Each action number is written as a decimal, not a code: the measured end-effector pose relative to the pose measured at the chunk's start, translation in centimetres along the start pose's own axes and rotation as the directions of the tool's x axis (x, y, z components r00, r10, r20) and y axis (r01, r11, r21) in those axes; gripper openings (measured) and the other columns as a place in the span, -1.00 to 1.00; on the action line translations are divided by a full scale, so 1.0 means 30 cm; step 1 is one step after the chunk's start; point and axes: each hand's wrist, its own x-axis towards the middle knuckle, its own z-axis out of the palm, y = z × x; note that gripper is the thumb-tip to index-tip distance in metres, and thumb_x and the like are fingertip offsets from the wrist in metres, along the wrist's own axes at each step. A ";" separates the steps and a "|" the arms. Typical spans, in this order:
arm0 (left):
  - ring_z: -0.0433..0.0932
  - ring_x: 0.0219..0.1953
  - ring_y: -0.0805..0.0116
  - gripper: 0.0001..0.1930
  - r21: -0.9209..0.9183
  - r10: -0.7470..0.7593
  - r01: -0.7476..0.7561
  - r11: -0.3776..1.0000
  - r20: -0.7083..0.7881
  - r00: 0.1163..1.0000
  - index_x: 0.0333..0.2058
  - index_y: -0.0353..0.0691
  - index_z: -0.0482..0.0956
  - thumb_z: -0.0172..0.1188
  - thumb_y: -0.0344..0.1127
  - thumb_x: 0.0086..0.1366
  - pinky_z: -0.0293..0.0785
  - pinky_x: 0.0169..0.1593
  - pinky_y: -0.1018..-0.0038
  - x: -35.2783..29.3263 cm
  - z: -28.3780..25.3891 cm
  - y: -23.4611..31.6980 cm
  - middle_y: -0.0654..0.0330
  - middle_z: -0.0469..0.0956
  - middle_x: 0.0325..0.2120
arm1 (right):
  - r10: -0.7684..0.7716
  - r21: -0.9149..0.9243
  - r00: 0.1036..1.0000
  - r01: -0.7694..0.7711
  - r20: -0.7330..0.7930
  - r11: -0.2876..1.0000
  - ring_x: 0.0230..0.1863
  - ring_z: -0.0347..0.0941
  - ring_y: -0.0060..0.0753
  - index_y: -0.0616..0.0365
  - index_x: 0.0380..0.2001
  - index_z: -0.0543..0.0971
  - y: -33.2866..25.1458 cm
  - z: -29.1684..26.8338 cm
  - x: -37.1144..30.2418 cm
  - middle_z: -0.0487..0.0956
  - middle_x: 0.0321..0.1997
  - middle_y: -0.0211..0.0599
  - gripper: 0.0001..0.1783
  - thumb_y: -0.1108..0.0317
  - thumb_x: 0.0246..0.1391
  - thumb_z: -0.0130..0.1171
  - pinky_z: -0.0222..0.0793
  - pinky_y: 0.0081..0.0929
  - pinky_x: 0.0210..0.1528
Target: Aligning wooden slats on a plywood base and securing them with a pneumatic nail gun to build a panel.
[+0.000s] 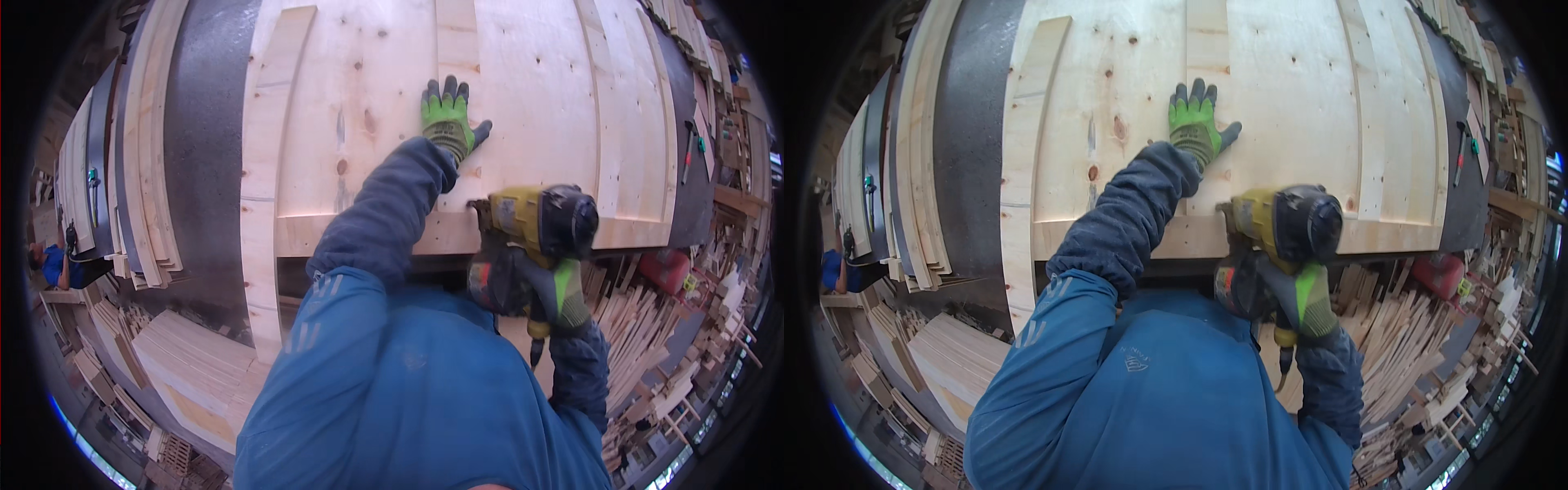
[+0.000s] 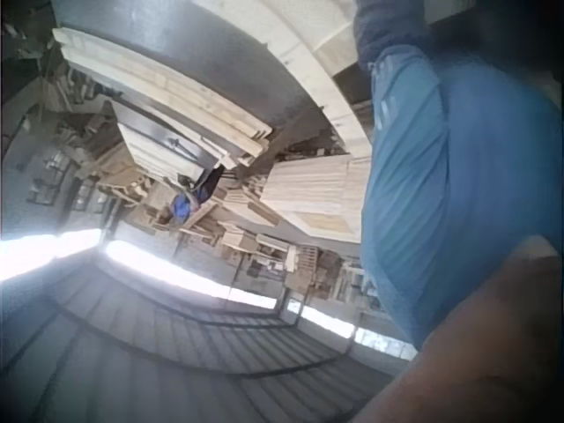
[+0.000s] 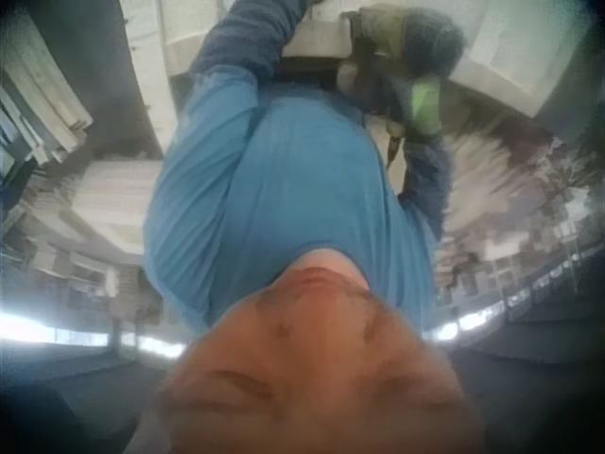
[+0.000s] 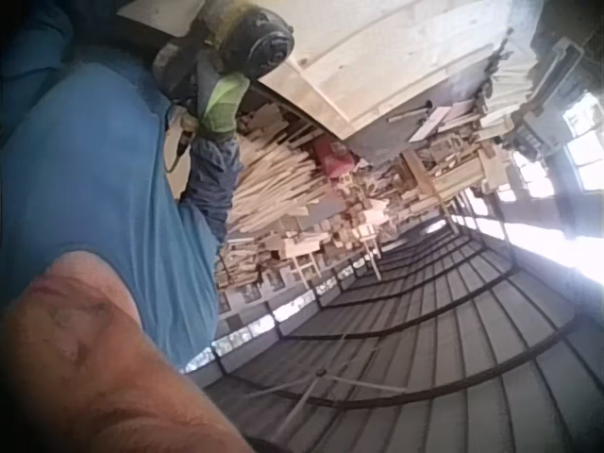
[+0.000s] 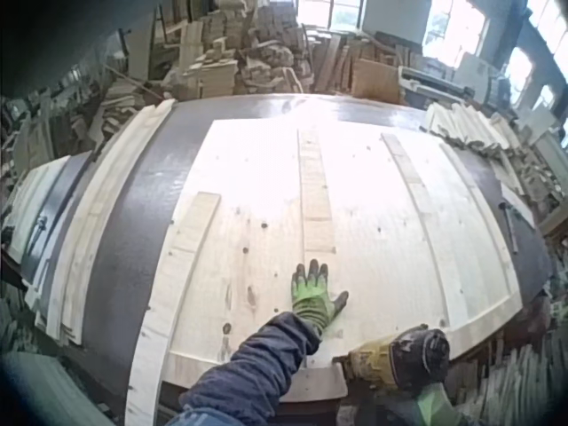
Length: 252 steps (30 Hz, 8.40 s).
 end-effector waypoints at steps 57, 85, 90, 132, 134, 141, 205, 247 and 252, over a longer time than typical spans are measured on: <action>0.81 0.08 -0.09 -0.72 0.108 0.447 -0.435 0.894 -0.170 0.878 0.08 0.09 0.97 0.41 -0.34 0.50 0.75 0.14 -0.08 1.889 0.348 0.194 0.16 0.85 -0.01 | 0.196 0.577 0.940 -0.329 0.281 0.748 0.03 0.90 -0.29 0.31 0.50 0.74 0.146 -0.923 1.419 0.91 0.18 -0.14 -0.39 0.14 0.60 0.44 0.82 -0.28 0.11; 0.15 0.86 -0.62 0.38 0.138 -0.225 0.217 0.966 0.044 0.973 0.89 -0.33 0.21 0.51 0.55 0.43 0.08 0.90 -0.28 1.665 0.123 -0.051 -0.51 0.23 0.82 | -0.666 -0.840 0.601 -0.017 -0.442 0.542 0.54 0.72 0.33 0.21 0.65 0.67 -0.181 -1.245 2.801 0.74 0.62 0.23 -0.10 -0.28 0.61 0.48 0.68 0.17 0.53; 0.62 0.56 -0.43 -0.12 -0.037 -0.096 0.094 0.995 -0.055 0.994 0.58 -0.38 0.67 0.47 0.28 0.63 0.53 0.65 -0.15 1.708 0.033 -0.338 -0.38 0.70 0.49 | -0.395 -0.699 0.676 -0.254 -0.623 0.668 0.63 0.64 0.43 0.19 0.69 0.63 -0.266 -0.942 2.919 0.66 0.71 0.21 -0.04 -0.41 0.67 0.31 0.58 0.24 0.68; -0.08 0.98 -0.37 -0.40 0.027 0.431 -0.431 0.902 -0.029 0.902 0.79 0.32 0.52 0.12 0.12 0.92 -0.30 0.97 -0.38 2.161 0.198 -0.530 0.00 0.17 0.94 | -0.375 -0.557 0.586 -0.160 -0.718 0.815 0.57 0.79 0.20 0.22 0.57 0.76 -0.094 -1.210 3.214 0.84 0.57 0.12 -0.37 -0.04 0.80 0.26 0.64 -0.01 0.66; -0.10 0.99 -0.35 -0.40 0.067 0.483 -0.488 0.870 0.074 0.872 0.78 0.33 0.55 0.11 0.14 0.92 -0.31 0.96 -0.45 2.186 0.185 -0.522 0.04 0.18 0.94 | -0.385 -0.539 0.573 -0.119 -0.723 0.834 0.58 0.78 0.23 0.21 0.59 0.75 -0.111 -1.201 3.210 0.83 0.58 0.12 -0.30 -0.12 0.76 0.29 0.62 0.01 0.67; 0.02 0.97 -0.31 -0.42 0.048 0.458 -0.482 0.875 0.244 0.855 0.75 0.28 0.60 0.12 0.08 0.91 -0.07 0.91 -0.55 2.225 0.160 -0.461 0.08 0.28 0.91 | -0.307 -0.490 0.635 -0.130 -0.709 0.862 0.71 0.65 0.06 0.42 0.68 0.62 -0.182 -1.214 3.099 0.73 0.70 0.14 -0.24 -0.05 0.81 0.28 0.45 -0.12 0.80; 0.17 0.91 -0.42 -0.23 0.151 -0.040 0.067 0.986 -0.180 0.983 0.80 -0.24 0.46 0.15 0.07 0.83 -0.13 0.93 -0.38 1.848 0.063 -0.762 -0.19 0.35 0.85 | -0.428 -0.103 0.888 0.448 0.169 0.888 -0.32 0.64 -0.54 0.30 0.18 0.84 -1.669 -0.229 2.686 0.77 -0.13 -0.35 -0.41 -0.12 0.61 0.46 0.58 -0.40 -0.24; 0.30 0.85 -0.35 -0.07 0.277 -0.511 0.614 0.739 -0.363 0.779 0.79 -0.21 0.46 0.55 0.03 0.61 0.13 0.86 -0.36 -0.646 -0.641 -0.847 -0.18 0.43 0.79 | -0.484 -0.300 0.748 0.640 0.455 0.707 -0.11 0.76 -0.54 0.35 0.07 0.87 -0.908 -0.155 1.350 0.88 -0.04 -0.32 -0.67 0.25 0.57 0.42 0.70 -0.34 -0.07; 0.15 0.91 -0.39 0.27 0.276 -0.664 0.731 0.624 -0.306 0.682 0.89 -0.20 0.27 0.70 0.30 0.44 0.01 0.89 -0.43 -1.097 -0.763 -0.848 -0.16 0.26 0.89 | -0.253 -0.253 0.887 0.366 0.386 0.895 -0.07 0.75 -0.58 0.35 0.08 0.87 -0.741 -0.201 1.053 0.87 -0.06 -0.33 -0.67 0.27 0.54 0.41 0.71 -0.36 -0.02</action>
